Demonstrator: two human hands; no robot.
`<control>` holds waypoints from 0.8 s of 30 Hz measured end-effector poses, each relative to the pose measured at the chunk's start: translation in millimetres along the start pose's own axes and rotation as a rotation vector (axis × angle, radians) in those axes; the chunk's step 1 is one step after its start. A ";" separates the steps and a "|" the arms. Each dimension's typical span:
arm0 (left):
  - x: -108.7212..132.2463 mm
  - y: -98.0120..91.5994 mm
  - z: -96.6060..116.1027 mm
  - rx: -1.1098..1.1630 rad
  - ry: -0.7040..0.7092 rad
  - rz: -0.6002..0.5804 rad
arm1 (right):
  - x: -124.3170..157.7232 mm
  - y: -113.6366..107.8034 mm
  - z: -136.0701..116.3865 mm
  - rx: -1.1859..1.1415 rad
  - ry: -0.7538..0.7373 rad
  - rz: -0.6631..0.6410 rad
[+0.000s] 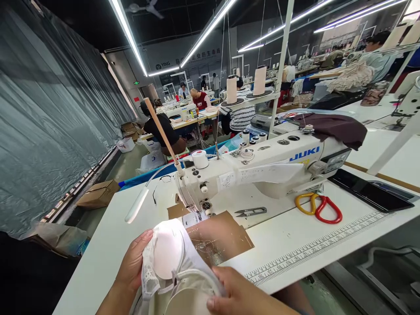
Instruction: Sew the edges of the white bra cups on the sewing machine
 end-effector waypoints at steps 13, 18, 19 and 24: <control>-5.9 7.5 -33.9 -0.429 -0.104 0.034 | -35.0 -79.8 -45.5 0.851 -0.224 0.434; -13.5 12.7 -43.6 -0.437 -0.066 -0.025 | -63.1 -15.0 -68.0 0.722 -0.472 0.239; -14.8 12.6 -45.2 -0.436 -0.054 -0.035 | -71.0 -8.6 -68.7 0.755 -0.499 0.222; -16.9 17.1 -49.8 -0.440 -0.017 -0.107 | -105.4 -2.9 -59.8 0.843 -0.548 0.226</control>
Point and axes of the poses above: each hand's wrist, its own x-axis away from the middle knuckle, its own y-axis out of the palm, z = x × y, the point moved 10 cm from there along -x, towards the middle knuckle, and after that the axes turned 3 degrees about -x, right-handed, at the moved point
